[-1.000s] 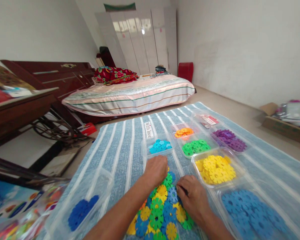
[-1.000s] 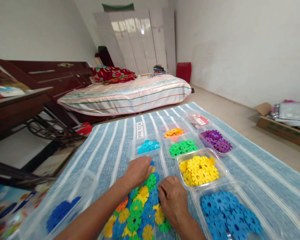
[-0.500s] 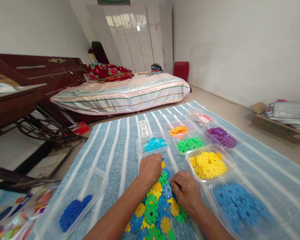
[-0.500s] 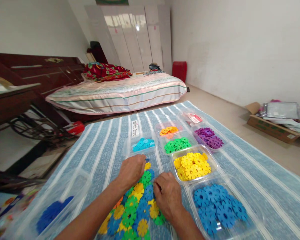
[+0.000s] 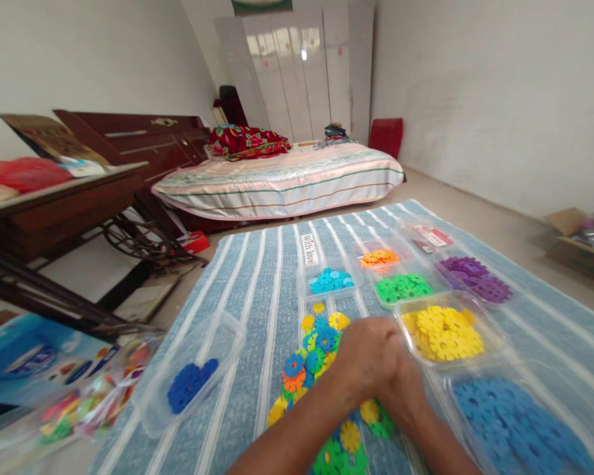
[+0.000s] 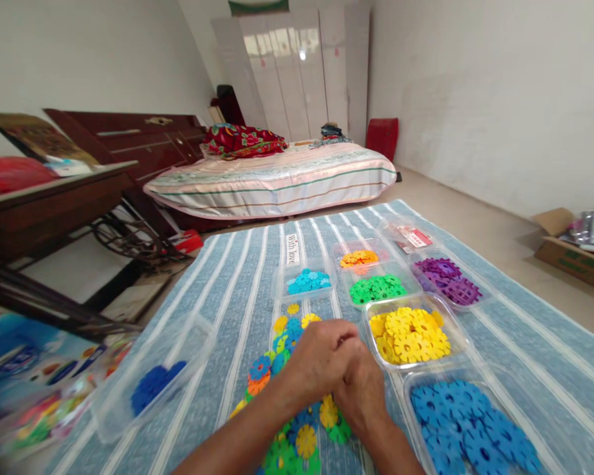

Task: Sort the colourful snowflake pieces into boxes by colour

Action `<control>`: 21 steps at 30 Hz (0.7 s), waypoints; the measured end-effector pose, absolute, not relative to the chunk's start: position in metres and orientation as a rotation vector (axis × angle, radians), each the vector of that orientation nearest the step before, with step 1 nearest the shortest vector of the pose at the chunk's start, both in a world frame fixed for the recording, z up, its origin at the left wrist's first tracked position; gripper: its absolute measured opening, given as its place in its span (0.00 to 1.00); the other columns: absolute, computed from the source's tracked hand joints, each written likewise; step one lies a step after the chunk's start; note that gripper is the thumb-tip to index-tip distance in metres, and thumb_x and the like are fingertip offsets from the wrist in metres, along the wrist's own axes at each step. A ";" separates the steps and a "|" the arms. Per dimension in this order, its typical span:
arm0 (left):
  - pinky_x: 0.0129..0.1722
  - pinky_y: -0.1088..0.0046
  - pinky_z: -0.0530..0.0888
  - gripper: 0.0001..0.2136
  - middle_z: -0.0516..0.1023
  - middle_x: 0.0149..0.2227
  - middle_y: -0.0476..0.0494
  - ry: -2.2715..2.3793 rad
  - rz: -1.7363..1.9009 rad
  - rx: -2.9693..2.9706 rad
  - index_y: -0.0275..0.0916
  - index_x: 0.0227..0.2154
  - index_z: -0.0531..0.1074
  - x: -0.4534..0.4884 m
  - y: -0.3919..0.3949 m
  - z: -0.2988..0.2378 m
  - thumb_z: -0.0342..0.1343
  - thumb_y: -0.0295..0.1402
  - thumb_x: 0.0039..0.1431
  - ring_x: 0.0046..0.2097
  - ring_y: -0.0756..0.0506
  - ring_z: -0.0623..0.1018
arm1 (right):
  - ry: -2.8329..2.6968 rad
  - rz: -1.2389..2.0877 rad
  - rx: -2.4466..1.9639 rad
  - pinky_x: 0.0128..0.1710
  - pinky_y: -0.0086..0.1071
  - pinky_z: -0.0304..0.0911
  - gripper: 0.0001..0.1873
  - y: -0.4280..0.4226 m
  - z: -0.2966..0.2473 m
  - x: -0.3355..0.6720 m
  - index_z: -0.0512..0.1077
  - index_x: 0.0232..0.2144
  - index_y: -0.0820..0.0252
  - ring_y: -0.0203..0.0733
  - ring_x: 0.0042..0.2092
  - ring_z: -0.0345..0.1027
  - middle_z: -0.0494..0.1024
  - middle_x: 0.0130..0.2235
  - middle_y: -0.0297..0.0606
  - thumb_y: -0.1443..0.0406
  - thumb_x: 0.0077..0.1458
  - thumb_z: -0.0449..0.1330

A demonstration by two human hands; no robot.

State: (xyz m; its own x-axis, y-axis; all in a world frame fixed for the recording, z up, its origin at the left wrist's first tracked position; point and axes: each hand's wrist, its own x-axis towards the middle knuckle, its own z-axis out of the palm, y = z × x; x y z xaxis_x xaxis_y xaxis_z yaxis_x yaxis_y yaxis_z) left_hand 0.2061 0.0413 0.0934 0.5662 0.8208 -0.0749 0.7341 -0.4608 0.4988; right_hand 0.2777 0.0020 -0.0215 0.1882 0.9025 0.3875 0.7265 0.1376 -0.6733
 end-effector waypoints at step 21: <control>0.25 0.79 0.61 0.05 0.70 0.21 0.54 1.907 0.247 1.998 0.39 0.22 0.67 0.085 0.119 0.044 0.55 0.34 0.46 0.28 0.50 0.71 | -1.712 0.334 -1.565 0.36 0.30 0.55 0.10 0.000 -0.010 0.284 0.70 0.23 0.57 0.37 0.34 0.62 0.71 0.28 0.33 0.69 0.53 0.52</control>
State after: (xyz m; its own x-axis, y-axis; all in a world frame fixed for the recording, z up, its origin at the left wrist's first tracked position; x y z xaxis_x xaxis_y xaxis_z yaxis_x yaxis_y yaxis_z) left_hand 0.0855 0.1188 0.0438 0.0706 0.9898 -0.1239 0.9255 -0.0187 0.3782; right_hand 0.2842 -0.0005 -0.0101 0.0593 0.9305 0.3616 0.7266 0.2081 -0.6548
